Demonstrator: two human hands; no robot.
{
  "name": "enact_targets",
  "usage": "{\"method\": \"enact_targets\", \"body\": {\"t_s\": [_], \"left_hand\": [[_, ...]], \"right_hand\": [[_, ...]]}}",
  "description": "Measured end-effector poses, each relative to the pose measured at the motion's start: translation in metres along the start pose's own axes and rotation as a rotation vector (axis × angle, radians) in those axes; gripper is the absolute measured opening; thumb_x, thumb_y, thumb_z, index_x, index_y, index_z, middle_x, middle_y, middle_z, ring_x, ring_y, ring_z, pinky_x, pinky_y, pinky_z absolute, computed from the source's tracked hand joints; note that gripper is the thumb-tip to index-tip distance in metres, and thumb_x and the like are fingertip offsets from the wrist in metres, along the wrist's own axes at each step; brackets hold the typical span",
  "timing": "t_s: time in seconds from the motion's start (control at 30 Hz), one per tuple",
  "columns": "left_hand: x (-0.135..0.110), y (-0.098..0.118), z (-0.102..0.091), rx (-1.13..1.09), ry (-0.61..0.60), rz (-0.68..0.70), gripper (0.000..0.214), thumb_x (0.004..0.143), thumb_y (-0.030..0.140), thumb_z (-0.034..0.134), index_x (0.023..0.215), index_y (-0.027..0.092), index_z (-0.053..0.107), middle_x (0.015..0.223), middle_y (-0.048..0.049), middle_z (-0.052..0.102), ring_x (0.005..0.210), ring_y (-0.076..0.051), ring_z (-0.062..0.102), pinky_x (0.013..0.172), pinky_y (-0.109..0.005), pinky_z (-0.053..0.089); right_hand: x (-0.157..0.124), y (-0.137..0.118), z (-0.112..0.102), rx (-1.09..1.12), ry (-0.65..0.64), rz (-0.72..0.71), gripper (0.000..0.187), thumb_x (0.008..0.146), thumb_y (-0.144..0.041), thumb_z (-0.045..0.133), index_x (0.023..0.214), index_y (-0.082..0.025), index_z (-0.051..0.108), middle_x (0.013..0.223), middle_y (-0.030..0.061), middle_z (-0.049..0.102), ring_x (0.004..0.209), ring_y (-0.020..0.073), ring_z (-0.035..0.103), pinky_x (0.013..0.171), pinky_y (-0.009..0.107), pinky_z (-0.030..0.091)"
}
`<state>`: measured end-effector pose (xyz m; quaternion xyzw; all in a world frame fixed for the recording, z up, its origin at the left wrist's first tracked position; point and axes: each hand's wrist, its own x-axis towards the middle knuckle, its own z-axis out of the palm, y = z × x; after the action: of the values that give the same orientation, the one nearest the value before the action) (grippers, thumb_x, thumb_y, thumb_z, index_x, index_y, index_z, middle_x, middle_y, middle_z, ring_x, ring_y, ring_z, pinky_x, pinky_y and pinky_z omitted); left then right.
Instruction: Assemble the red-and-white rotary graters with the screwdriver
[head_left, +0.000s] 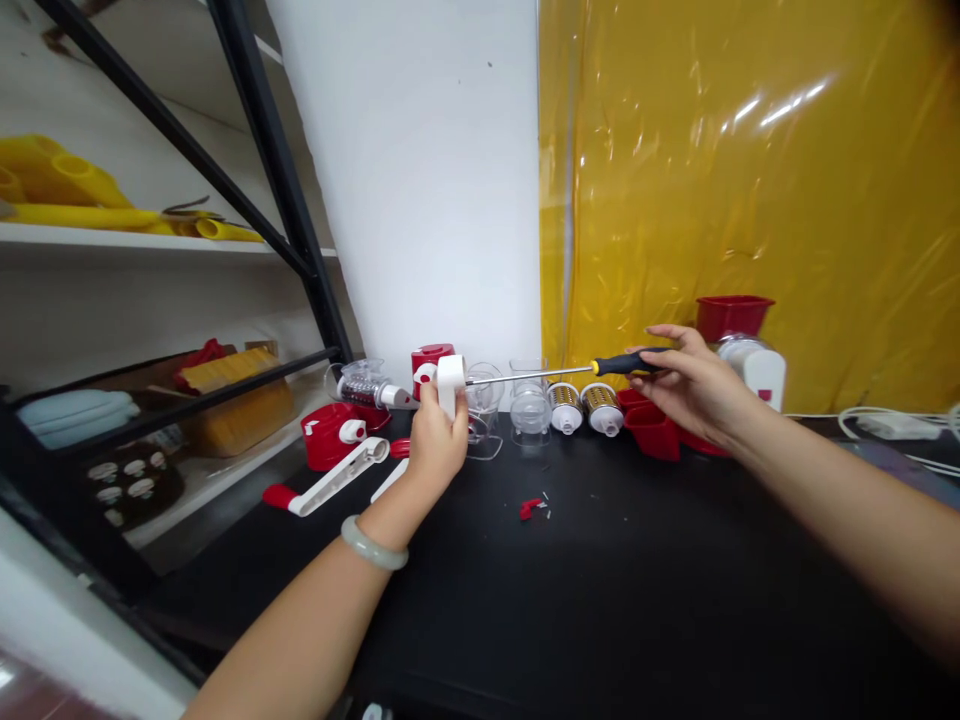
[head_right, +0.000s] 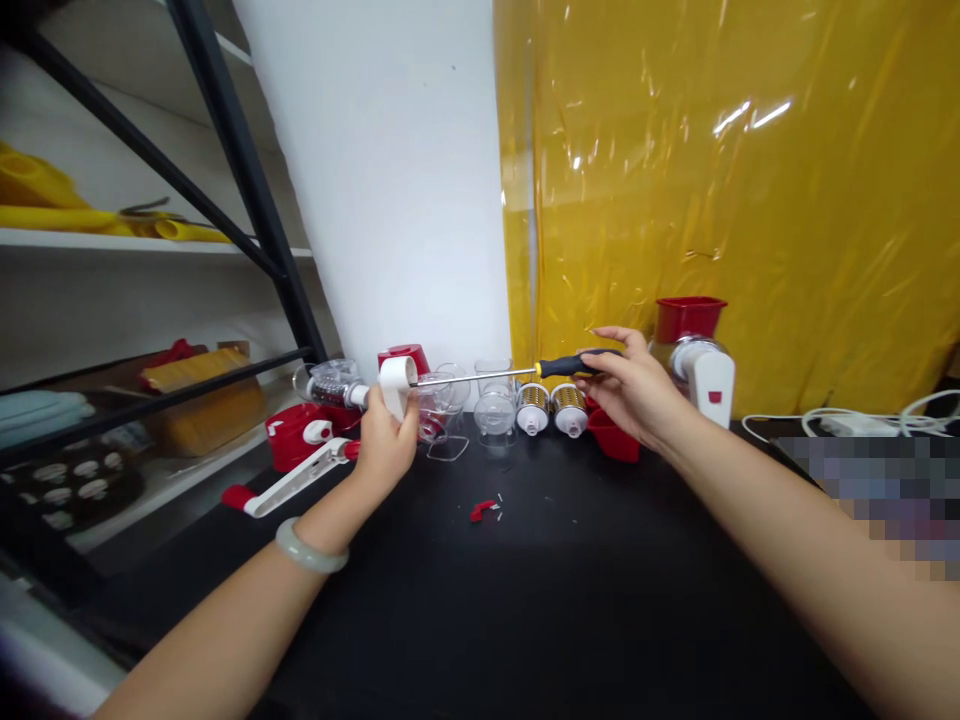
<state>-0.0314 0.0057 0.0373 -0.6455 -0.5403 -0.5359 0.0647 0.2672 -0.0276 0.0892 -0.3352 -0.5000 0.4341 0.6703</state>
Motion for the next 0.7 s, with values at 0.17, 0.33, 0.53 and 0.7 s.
{"method": "enact_targets", "body": {"t_s": [0.17, 0.33, 0.53, 0.7], "left_hand": [[-0.003, -0.002, 0.006, -0.039, -0.044, -0.003, 0.025, 0.089, 0.039, 0.050, 0.101, 0.017, 0.048, 0.072, -0.0062, 0.061, 0.065, -0.025, 0.062, 0.060, -0.032, 0.043], [0.002, -0.006, 0.005, -0.017, 0.036, -0.022, 0.026, 0.087, 0.038, 0.051, 0.103, 0.017, 0.049, 0.074, -0.0059, 0.062, 0.066, -0.024, 0.061, 0.059, -0.031, 0.042], [-0.001, 0.000, -0.001, 0.004, 0.043, 0.010, 0.027, 0.085, 0.036, 0.054, 0.103, 0.017, 0.049, 0.070, -0.0045, 0.060, 0.061, -0.023, 0.060, 0.056, -0.030, 0.040], [-0.002, 0.003, -0.002, -0.038, 0.056, 0.029, 0.023, 0.086, 0.036, 0.053, 0.099, 0.018, 0.048, 0.071, -0.0047, 0.059, 0.064, -0.022, 0.060, 0.057, -0.029, 0.040]], "right_hand": [[0.001, 0.001, -0.006, -0.069, -0.027, -0.103, 0.053, 0.058, -0.025, 0.083, 0.099, -0.024, 0.050, 0.091, -0.0044, 0.057, 0.076, 0.0089, 0.065, 0.079, 0.024, 0.054], [0.003, 0.001, -0.011, -0.323, -0.052, -0.143, 0.055, 0.058, -0.040, 0.086, 0.100, -0.019, 0.059, 0.085, -0.0012, 0.062, 0.068, 0.0089, 0.065, 0.063, 0.019, 0.052], [0.006, -0.006, -0.020, -0.510, -0.045, -0.051, 0.050, 0.073, -0.064, 0.067, 0.069, -0.017, 0.052, 0.050, -0.0021, 0.053, 0.039, 0.0050, 0.045, 0.039, 0.017, 0.036], [0.007, -0.010, -0.027, -0.334, -0.166, 0.040, 0.045, 0.072, -0.056, 0.074, 0.094, -0.021, 0.056, 0.078, -0.0005, 0.062, 0.061, 0.0087, 0.059, 0.057, 0.020, 0.051]]}}
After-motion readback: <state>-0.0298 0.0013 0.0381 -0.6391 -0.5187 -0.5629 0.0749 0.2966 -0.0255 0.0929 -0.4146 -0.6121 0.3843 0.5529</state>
